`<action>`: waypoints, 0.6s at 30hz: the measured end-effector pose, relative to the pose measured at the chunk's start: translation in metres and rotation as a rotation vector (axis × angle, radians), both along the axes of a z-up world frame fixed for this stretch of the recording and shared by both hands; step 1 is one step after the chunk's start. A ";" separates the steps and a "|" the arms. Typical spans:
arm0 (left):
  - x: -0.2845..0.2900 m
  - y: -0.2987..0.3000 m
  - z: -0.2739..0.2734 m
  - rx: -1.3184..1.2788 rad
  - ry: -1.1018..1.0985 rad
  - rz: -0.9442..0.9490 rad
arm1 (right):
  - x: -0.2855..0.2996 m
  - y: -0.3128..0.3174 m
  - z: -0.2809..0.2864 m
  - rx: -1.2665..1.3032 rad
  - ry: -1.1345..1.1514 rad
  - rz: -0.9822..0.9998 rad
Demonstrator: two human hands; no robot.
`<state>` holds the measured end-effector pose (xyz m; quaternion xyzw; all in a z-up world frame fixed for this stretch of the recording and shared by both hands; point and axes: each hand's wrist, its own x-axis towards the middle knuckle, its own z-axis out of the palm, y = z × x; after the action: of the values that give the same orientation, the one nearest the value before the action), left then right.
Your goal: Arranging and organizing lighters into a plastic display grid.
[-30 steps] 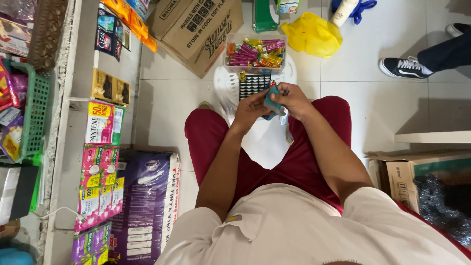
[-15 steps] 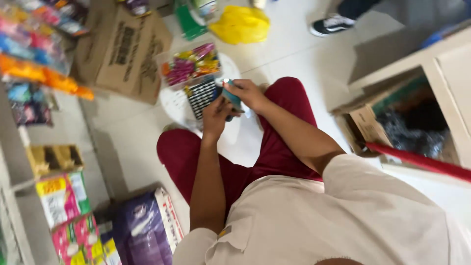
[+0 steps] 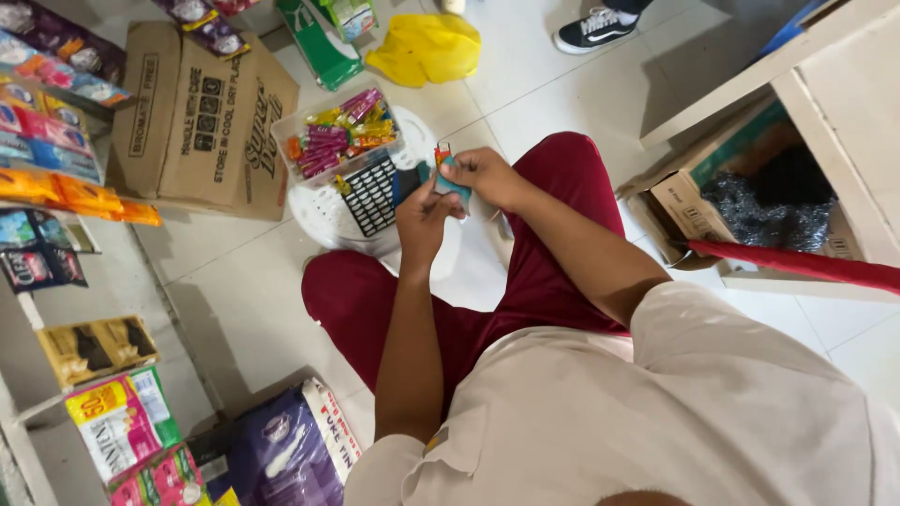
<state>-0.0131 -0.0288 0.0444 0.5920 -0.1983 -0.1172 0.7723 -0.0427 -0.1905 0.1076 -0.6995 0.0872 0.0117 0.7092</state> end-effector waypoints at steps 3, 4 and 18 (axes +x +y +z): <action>0.000 -0.006 -0.020 -0.026 0.070 -0.074 | -0.007 0.001 0.008 0.033 0.015 -0.062; -0.002 -0.008 -0.015 -0.029 0.067 -0.076 | -0.008 0.000 0.009 0.030 0.012 -0.064; -0.009 -0.014 -0.024 0.350 -0.212 -0.018 | -0.019 -0.021 -0.020 -0.089 -0.059 0.025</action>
<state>-0.0222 -0.0429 0.0200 0.7243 -0.2606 -0.0938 0.6314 -0.0618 -0.2116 0.0877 -0.7315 0.0578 -0.0039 0.6794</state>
